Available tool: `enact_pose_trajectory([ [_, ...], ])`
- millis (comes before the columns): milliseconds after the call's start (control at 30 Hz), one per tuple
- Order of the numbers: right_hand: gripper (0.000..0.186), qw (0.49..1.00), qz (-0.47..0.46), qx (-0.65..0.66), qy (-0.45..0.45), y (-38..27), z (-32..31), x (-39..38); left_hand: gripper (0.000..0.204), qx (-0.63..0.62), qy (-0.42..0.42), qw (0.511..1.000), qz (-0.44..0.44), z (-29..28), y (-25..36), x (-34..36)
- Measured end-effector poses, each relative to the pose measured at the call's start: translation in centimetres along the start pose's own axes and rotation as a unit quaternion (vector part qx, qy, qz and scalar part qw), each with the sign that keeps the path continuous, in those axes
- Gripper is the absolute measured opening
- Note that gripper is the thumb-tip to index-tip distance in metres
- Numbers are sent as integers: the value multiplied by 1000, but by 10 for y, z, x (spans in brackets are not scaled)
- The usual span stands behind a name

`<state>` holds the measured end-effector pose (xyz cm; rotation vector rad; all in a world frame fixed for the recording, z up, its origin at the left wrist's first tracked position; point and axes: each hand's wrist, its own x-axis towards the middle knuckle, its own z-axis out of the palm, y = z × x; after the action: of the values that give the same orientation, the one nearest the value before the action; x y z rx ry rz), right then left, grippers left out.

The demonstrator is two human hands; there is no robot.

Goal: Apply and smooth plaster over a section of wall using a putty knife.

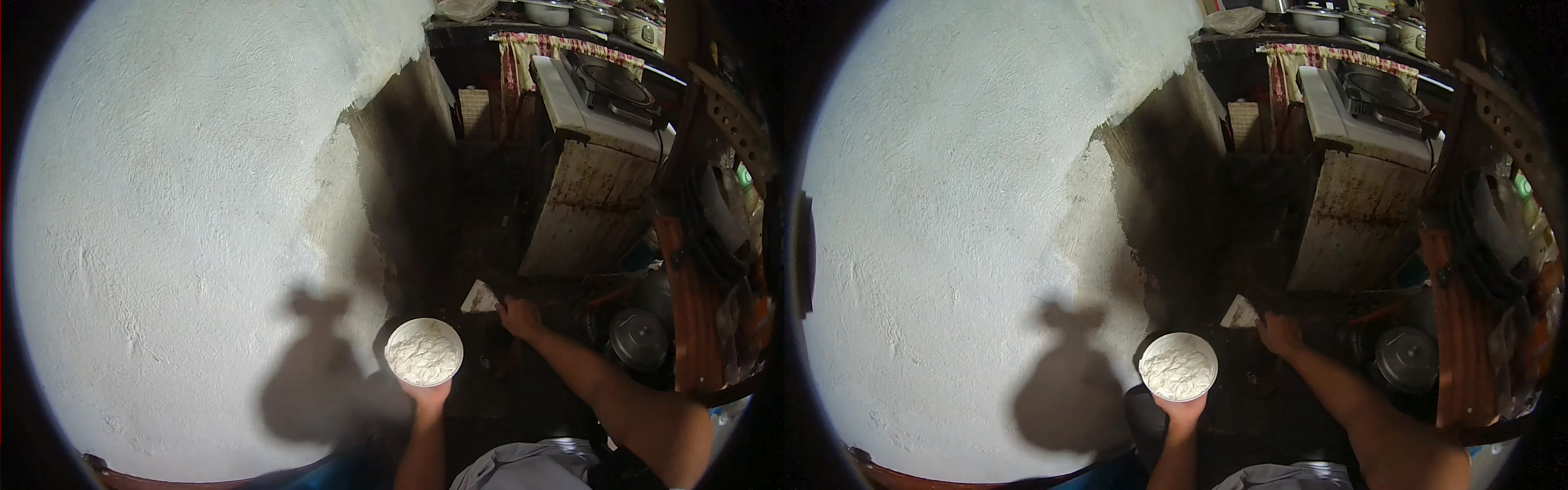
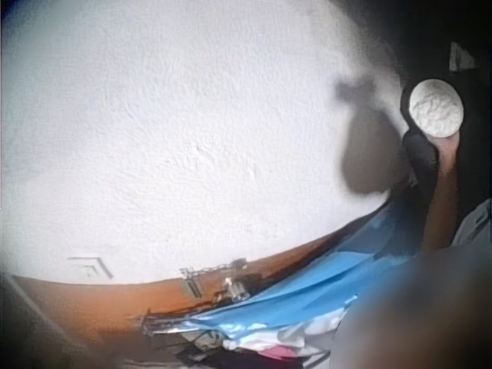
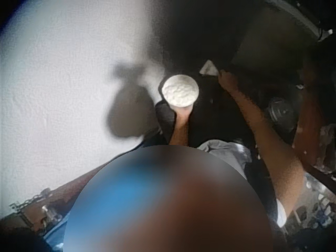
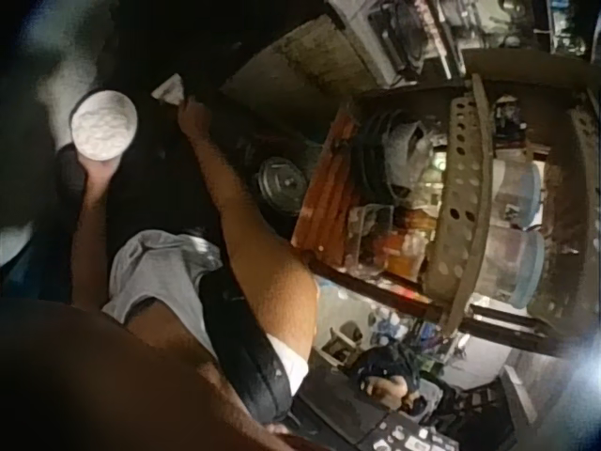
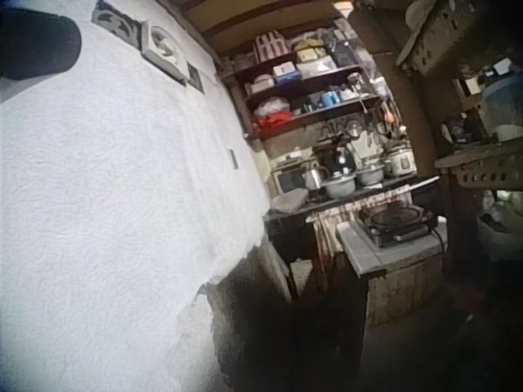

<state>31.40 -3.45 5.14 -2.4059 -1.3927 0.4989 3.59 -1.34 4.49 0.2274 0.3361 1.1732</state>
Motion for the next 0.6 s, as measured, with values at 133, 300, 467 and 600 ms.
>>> enact_pose_trajectory([
  [133, 47, 1000, 12, 7, 3, -1, -3, 1, 73, -20, -45, 999, -15, -2, 2, -4],
  [300, 45, 1000, 11, 13, -9, -8, 4, 3, 75, 19, -23, 1000, -4, -21, 7, -2],
  [467, 44, 1000, 12, 19, -1, -17, 10, 7, 76, -30, -8, 999, -9, -32, 12, -1],
  [600, 45, 1000, -9, -2, -6, -21, 10, 8, 78, -40, 12, 999, 4, -34, 14, 0],
])
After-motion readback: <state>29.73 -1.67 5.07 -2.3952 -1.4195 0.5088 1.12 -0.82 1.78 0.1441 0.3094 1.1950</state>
